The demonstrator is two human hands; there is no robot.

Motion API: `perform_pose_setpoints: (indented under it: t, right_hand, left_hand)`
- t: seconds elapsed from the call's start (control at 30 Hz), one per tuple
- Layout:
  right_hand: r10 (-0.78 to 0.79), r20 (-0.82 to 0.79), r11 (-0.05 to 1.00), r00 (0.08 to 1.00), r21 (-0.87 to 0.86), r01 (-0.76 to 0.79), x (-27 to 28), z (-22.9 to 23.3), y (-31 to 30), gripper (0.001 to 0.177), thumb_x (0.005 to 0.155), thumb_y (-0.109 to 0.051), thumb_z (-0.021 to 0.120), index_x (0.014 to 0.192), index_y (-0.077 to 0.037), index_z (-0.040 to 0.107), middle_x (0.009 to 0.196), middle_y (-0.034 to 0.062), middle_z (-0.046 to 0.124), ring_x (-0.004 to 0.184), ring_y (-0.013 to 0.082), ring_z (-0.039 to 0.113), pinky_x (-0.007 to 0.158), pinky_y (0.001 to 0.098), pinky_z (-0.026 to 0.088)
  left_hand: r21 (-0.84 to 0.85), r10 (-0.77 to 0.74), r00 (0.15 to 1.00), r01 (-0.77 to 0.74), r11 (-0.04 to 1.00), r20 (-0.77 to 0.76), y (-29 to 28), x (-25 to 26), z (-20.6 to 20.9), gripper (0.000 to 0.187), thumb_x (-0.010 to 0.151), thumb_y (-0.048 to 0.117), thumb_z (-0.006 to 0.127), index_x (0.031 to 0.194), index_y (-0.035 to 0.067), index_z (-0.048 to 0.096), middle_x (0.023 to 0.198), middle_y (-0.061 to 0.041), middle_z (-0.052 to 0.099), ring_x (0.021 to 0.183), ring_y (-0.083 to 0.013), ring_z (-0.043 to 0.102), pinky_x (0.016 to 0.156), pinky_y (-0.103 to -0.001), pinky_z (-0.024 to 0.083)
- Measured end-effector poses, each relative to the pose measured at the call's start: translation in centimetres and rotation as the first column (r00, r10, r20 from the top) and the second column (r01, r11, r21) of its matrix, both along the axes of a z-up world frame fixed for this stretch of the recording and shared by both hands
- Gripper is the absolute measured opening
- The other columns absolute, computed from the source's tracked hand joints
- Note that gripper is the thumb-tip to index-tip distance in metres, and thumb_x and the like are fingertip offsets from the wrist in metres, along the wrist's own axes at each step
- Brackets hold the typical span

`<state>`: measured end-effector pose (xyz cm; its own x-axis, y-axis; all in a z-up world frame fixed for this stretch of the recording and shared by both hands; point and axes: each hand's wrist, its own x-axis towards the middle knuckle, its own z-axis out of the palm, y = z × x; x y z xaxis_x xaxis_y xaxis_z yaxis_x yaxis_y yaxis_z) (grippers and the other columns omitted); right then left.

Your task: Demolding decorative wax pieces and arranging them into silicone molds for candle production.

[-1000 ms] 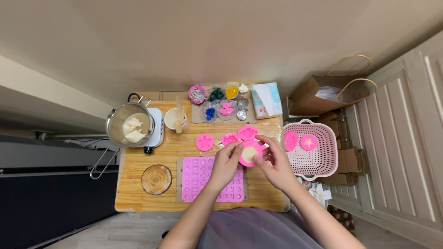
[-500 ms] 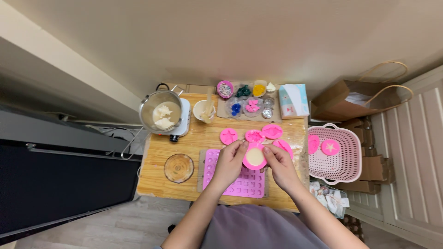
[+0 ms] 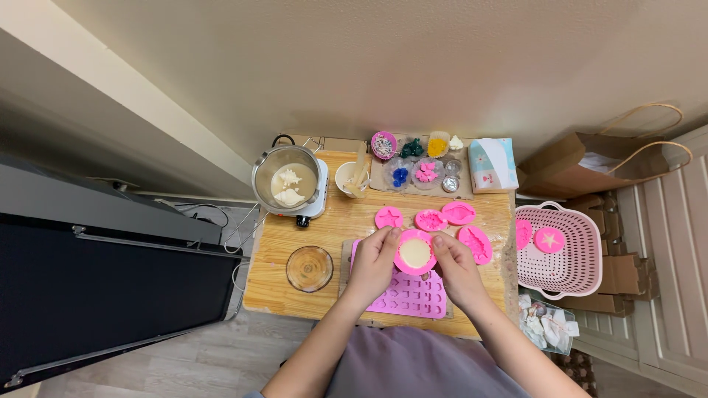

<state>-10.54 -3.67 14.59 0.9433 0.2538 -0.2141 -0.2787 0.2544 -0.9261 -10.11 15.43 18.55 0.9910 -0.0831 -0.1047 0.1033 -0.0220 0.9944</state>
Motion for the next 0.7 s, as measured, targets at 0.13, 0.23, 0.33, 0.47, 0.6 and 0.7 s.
perform_pose_setpoints:
  t: [0.13,0.23,0.33,0.47,0.6,0.7]
  right_hand:
    - [0.011,-0.026,0.998,1.0,0.055,-0.01,-0.1,0.1,-0.1,0.042,0.108,-0.037,0.047,0.107,0.001,0.065,0.082,0.0038,0.065,0.069,0.0112,0.062,0.064,0.0281,0.052]
    - [0.021,-0.055,0.995,0.998,0.102,-0.016,0.4,0.8,-0.2,0.042,0.107,-0.038,0.047,0.107,0.0,0.064,0.08,0.0053,0.066,0.066,0.0131,0.062,0.062,0.0296,0.053]
    - [0.027,-0.098,0.992,0.995,0.129,-0.014,0.4,0.8,-0.7,0.041,0.107,-0.038,0.047,0.105,0.0,0.063,0.08,0.0059,0.066,0.064,0.014,0.062,0.06,0.0303,0.053]
    - [0.041,-0.125,0.982,0.991,0.186,-0.017,0.7,0.3,-1.2,0.04,0.108,-0.037,0.047,0.103,0.0,0.063,0.082,0.0061,0.066,0.066,0.0142,0.062,0.062,0.0306,0.053]
    - [0.07,-0.139,0.968,0.988,0.248,-0.034,1.0,-0.1,-1.3,0.039,0.108,-0.037,0.047,0.103,-0.001,0.063,0.083,0.0058,0.066,0.066,0.0141,0.062,0.061,0.0306,0.053]
    - [0.081,-0.151,0.982,0.985,0.179,-0.054,1.4,0.0,-1.6,0.039,0.107,-0.036,0.048,0.103,-0.001,0.064,0.083,0.0035,0.066,0.068,0.0114,0.061,0.062,0.0293,0.052]
  left_hand:
    - [-0.064,-0.004,1.0,0.004,0.998,0.001,0.0,-0.4,-0.9,0.037,0.112,0.029,0.048,0.095,-0.002,0.061,0.075,0.001,0.053,0.074,-0.0057,0.046,0.067,-0.026,0.044]
    - [-0.152,-0.002,1.0,-0.001,0.988,-0.018,-0.3,-0.1,-1.1,0.038,0.112,0.031,0.046,0.1,-0.001,0.063,0.082,0.002,0.059,0.079,-0.0056,0.05,0.073,-0.025,0.046]
    - [-0.226,-0.012,0.997,-0.004,0.974,-0.07,-0.7,-0.2,-1.2,0.04,0.111,0.033,0.044,0.102,0.0,0.064,0.087,0.001,0.065,0.083,-0.0061,0.056,0.077,-0.024,0.049]
    - [-0.271,-0.018,0.992,-0.016,0.962,-0.123,-1.1,-0.1,-2.1,0.04,0.11,0.034,0.044,0.102,0.001,0.064,0.09,-0.001,0.069,0.085,-0.0071,0.059,0.079,-0.025,0.051]
    - [-0.269,-0.02,0.991,-0.016,0.963,-0.129,-0.9,0.3,-2.4,0.04,0.11,0.035,0.045,0.103,0.001,0.066,0.092,-0.001,0.069,0.087,-0.0064,0.06,0.08,-0.025,0.051]
    - [-0.254,-0.065,0.99,0.032,0.967,-0.121,-0.1,0.8,-3.2,0.038,0.109,0.033,0.049,0.101,0.0,0.067,0.088,0.002,0.066,0.083,-0.0044,0.057,0.076,-0.023,0.049]
